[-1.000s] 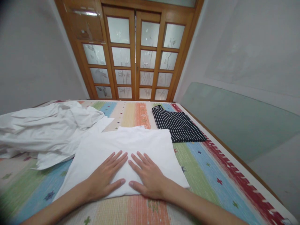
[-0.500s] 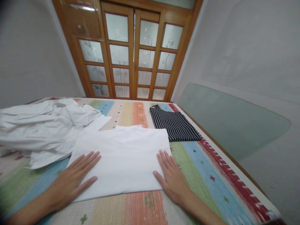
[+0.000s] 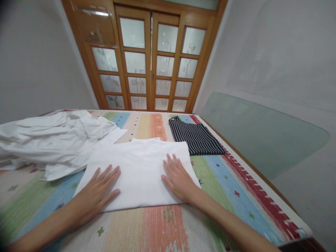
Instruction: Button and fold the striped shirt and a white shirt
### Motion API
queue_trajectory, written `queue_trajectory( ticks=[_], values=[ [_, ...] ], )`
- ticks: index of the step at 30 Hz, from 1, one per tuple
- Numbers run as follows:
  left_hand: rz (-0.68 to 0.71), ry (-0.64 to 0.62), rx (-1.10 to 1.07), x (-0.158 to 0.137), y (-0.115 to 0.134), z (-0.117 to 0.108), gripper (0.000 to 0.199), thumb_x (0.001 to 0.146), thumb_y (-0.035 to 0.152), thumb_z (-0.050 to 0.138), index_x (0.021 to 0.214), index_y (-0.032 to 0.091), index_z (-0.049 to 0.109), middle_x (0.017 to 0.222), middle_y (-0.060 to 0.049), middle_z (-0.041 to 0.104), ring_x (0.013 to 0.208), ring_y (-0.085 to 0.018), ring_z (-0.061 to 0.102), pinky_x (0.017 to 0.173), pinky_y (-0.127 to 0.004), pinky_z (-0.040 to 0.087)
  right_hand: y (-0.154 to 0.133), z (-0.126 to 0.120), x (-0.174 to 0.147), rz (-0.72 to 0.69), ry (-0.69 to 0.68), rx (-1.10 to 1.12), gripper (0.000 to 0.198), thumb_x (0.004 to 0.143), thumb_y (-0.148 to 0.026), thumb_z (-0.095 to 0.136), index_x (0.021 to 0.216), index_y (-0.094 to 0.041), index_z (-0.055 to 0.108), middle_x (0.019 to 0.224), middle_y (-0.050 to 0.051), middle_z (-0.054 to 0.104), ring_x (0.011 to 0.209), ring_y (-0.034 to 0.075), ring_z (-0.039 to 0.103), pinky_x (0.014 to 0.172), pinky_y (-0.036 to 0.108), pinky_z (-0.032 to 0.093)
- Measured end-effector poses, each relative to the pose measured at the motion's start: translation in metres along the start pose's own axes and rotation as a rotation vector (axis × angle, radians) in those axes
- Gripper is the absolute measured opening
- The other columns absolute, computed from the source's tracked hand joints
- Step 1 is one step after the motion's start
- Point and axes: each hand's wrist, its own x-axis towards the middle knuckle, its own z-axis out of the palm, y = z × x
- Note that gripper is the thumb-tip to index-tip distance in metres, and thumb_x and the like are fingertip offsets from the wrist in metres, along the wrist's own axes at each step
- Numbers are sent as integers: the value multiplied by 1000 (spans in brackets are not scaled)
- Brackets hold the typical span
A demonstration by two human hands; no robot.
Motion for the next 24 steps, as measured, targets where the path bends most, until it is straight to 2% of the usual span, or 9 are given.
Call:
queue_trajectory(
  ticks=[4, 8, 12, 18, 24],
  values=[
    [107, -64, -112, 31, 36, -7, 58, 99, 53, 30, 145, 21, 41, 151, -9, 41, 142, -31, 33, 117, -58, 16, -19, 6, 55, -147, -52, 113, 56, 102, -44, 29, 149, -15, 35, 158, 15, 25, 148, 28, 9, 118, 55, 19],
    [177, -60, -197, 52, 58, -6, 58, 99, 51, 28, 147, 19, 38, 152, -10, 40, 144, -29, 29, 118, -54, 20, -37, 22, 97, -210, -106, 153, 58, 102, -43, 26, 149, -9, 33, 158, 17, 23, 148, 28, 9, 118, 52, 18],
    [193, -45, -231, 56, 66, 3, 57, 100, 48, 29, 147, 16, 36, 151, -12, 41, 144, -27, 28, 118, -50, 24, -46, 36, 119, -106, -171, 128, 66, 101, -46, 26, 147, 1, 31, 156, 24, 20, 148, 31, 10, 119, 52, 15],
    [180, 23, -245, 50, 66, 17, 58, 100, 45, 34, 151, 19, 27, 156, -10, 32, 146, -26, 22, 118, -50, 25, -35, 48, 136, 4, -156, 133, 73, 99, -53, 21, 150, 0, 28, 158, 20, 15, 148, 30, 10, 119, 49, 12],
    [189, 52, -242, 49, 66, 15, 59, 100, 43, 36, 153, 20, 22, 158, -9, 28, 147, -27, 20, 117, -50, 26, -19, 52, 153, 150, -120, 105, 76, 99, -54, 18, 150, 3, 26, 157, 21, 19, 148, 28, 13, 119, 44, 9]
  ],
)
